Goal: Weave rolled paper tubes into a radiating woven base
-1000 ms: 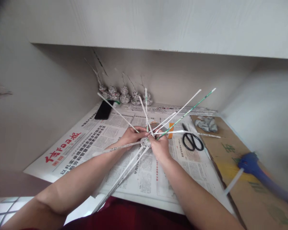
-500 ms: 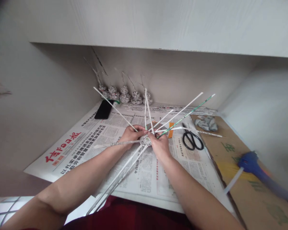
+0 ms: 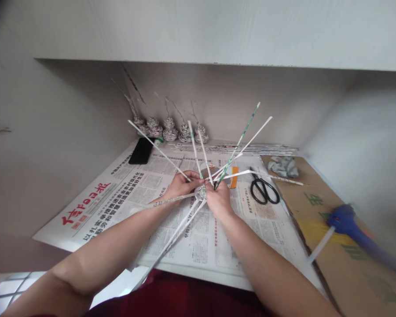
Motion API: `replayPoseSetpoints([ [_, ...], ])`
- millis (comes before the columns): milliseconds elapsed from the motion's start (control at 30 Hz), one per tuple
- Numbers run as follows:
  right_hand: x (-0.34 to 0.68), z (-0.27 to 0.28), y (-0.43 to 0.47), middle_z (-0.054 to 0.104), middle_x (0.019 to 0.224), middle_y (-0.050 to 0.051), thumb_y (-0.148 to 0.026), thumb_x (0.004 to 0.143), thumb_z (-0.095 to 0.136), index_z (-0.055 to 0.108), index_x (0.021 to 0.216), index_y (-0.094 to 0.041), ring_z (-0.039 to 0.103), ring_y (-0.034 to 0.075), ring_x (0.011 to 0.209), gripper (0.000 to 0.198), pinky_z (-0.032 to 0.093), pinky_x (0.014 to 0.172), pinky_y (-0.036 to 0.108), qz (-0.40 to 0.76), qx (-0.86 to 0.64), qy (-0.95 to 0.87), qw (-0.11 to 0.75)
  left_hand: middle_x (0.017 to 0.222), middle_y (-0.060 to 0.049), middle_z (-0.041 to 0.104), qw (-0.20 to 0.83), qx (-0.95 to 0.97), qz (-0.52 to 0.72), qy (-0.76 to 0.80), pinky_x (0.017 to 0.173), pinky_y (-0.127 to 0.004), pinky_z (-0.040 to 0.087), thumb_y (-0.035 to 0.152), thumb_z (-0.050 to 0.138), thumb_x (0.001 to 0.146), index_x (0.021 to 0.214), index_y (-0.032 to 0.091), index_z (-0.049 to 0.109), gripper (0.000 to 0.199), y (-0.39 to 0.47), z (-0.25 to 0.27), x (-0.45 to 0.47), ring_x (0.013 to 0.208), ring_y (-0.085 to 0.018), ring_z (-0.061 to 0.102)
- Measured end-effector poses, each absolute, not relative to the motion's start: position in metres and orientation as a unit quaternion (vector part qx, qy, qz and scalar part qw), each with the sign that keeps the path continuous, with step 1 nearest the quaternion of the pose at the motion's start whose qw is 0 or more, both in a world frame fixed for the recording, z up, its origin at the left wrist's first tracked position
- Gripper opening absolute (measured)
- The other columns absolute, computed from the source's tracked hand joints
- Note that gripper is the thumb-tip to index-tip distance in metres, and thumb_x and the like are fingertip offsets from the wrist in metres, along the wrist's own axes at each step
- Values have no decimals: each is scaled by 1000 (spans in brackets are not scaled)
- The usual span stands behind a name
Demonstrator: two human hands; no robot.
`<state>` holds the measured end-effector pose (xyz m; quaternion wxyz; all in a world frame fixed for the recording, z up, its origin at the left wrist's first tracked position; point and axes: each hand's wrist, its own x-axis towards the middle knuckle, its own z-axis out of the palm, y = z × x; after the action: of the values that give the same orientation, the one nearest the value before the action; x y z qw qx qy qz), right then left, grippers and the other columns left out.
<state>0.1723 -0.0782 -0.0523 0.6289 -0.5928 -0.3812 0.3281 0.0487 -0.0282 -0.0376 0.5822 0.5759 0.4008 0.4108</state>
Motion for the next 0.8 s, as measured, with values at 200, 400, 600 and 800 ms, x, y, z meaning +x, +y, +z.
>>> replayPoseSetpoints([
  [200,172,-50,-80,71,76,3,-40,67,71,66,79,-19,65,21,72,25,50,65,30,351,-585,-384,622,53,2,58,571,588,386,424,49,-21,36,37,82,54,64,14,65,30,-28,-32,46,48,-9,48],
  [400,173,-37,-82,72,81,5,-40,64,75,67,85,-18,65,20,69,31,51,62,31,454,-544,-331,623,54,1,58,559,584,405,426,48,-21,36,40,79,58,64,14,64,31,-25,-31,43,48,-9,48],
  [600,172,-30,-82,67,68,1,-37,57,80,63,79,-18,59,16,58,34,48,53,29,471,-551,-265,636,58,1,60,534,606,406,426,49,-21,38,41,76,62,67,15,60,31,-24,-33,43,51,-10,51],
  [800,176,-23,-84,65,69,-2,-29,55,80,66,79,-19,59,15,63,29,48,57,27,502,-472,-230,687,56,1,58,556,586,413,421,49,-22,39,40,77,60,66,15,58,32,-21,-39,44,49,-10,51],
])
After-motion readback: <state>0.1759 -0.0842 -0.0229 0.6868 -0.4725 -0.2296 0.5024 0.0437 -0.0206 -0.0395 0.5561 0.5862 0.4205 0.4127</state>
